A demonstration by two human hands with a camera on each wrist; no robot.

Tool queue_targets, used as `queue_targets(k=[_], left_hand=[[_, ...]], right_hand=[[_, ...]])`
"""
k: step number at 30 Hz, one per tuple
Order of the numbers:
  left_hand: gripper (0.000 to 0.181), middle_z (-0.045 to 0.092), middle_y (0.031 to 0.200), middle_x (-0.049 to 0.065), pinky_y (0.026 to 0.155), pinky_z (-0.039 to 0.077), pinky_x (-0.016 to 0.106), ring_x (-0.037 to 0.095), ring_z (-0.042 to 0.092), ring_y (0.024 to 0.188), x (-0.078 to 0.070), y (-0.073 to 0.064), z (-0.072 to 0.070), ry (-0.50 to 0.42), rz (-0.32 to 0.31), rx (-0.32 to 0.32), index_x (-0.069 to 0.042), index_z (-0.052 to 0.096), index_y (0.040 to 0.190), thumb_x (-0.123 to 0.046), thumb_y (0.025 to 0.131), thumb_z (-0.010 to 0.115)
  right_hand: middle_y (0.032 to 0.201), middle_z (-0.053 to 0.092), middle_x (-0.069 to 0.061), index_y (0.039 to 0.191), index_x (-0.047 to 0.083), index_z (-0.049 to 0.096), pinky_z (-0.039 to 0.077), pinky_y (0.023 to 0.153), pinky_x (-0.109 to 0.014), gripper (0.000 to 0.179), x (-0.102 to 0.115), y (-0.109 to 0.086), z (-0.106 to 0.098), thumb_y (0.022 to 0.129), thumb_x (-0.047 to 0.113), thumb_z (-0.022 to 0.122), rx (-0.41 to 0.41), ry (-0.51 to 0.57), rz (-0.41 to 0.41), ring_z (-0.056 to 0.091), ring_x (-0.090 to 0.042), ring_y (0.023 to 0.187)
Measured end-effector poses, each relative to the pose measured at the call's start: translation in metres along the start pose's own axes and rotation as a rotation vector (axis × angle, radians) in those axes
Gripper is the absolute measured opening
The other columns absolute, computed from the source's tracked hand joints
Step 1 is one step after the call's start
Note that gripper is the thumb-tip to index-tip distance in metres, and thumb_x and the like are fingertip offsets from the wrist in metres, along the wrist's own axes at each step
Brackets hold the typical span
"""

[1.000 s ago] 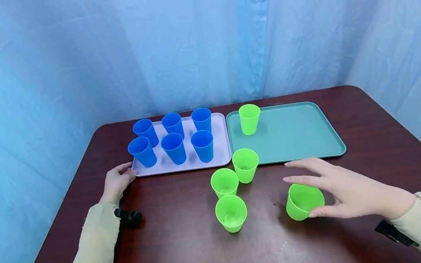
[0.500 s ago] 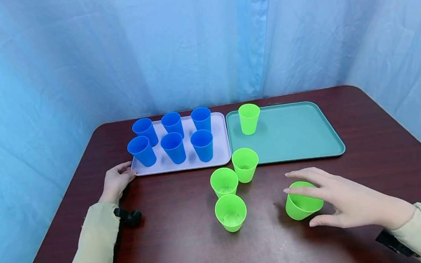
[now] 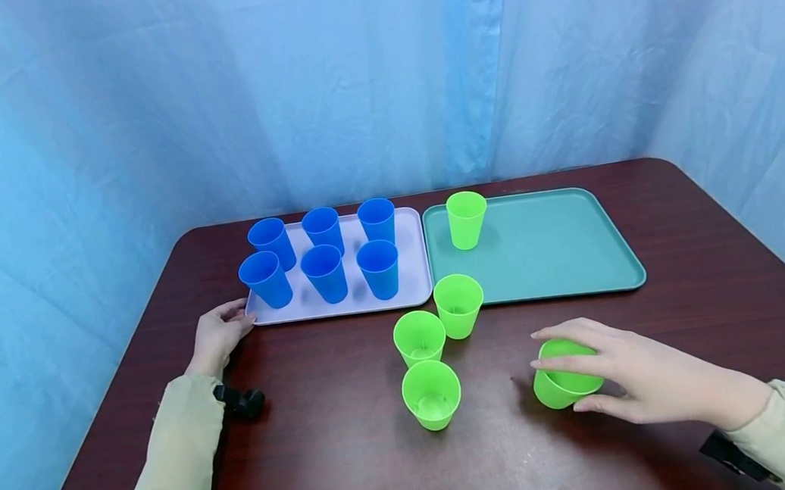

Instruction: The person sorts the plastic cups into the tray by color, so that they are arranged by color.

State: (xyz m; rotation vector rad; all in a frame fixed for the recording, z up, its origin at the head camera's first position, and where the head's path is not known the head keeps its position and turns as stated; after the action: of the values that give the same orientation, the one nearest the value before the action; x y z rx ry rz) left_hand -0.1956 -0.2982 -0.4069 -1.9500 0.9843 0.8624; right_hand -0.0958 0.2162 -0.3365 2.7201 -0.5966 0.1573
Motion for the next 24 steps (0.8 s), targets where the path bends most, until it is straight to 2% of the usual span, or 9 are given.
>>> queue_targets(k=[3,6,11,15,21,24], left_hand=[[0.048,0.050,0.120,0.012,0.063,0.048,0.006,0.018,0.052,0.096,0.000,0.000,0.000,0.001,-0.005,-0.004,-0.007,0.045,0.141,-0.007,0.095,0.055],[0.048,0.050,0.121,0.012,0.066,0.050,0.008,0.018,0.052,0.097,0.000,0.001,0.000,0.003,-0.010,-0.003,-0.007,0.044,0.141,-0.008,0.095,0.055],[0.048,0.049,0.122,0.012,0.073,0.052,0.012,0.019,0.051,0.100,0.000,0.001,0.001,0.010,-0.008,0.003,-0.007,0.044,0.141,-0.008,0.095,0.055],[0.048,0.049,0.120,0.011,0.070,0.051,0.011,0.018,0.051,0.099,0.001,0.001,0.002,0.005,-0.006,0.006,-0.007,0.044,0.141,-0.007,0.095,0.055],[0.048,0.049,0.123,0.012,0.074,0.052,0.013,0.019,0.051,0.100,0.001,0.002,0.001,0.012,-0.008,0.010,-0.007,0.044,0.142,-0.008,0.095,0.055],[0.048,0.049,0.123,0.012,0.075,0.052,0.013,0.019,0.051,0.100,0.000,0.002,0.001,0.012,-0.003,0.008,-0.007,0.044,0.142,-0.009,0.095,0.055]], right_hand=[[0.131,0.049,0.002,0.127,0.025,0.057,0.036,0.097,-0.015,0.038,-0.001,0.000,0.000,0.093,0.042,0.056,-0.008,-0.017,-0.014,0.044,-0.011,0.119],[0.130,0.050,0.003,0.125,0.027,0.058,0.036,0.096,-0.014,0.037,-0.002,0.001,0.000,0.095,0.045,0.048,-0.012,-0.026,-0.022,0.045,-0.011,0.118],[0.129,0.051,0.004,0.125,0.028,0.058,0.041,0.092,-0.015,0.036,-0.002,0.004,-0.001,0.096,0.046,0.045,-0.031,-0.055,-0.057,0.046,-0.009,0.117],[0.127,0.052,0.005,0.124,0.028,0.059,0.043,0.087,-0.016,0.037,-0.005,0.008,-0.001,0.097,0.048,0.042,-0.050,-0.081,-0.087,0.047,-0.007,0.115],[0.124,0.054,0.000,0.123,0.023,0.060,0.037,0.093,-0.015,0.038,-0.015,0.019,-0.007,0.092,0.044,0.057,-0.095,-0.023,-0.101,0.050,-0.014,0.111],[0.124,0.055,-0.002,0.124,0.020,0.060,0.037,0.092,-0.017,0.039,-0.021,0.028,-0.010,0.091,0.041,0.060,-0.110,-0.011,-0.090,0.050,-0.015,0.109]])
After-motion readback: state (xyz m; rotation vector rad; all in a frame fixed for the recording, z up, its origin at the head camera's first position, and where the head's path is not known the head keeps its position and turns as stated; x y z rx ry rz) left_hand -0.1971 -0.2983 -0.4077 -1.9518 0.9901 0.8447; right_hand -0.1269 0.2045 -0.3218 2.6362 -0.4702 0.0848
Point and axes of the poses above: each hand's wrist, its own y-axis towards the middle knuckle, its own z-axis out of the palm, x = y × z, the point moved 3 cm from there along y, towards the middle knuckle
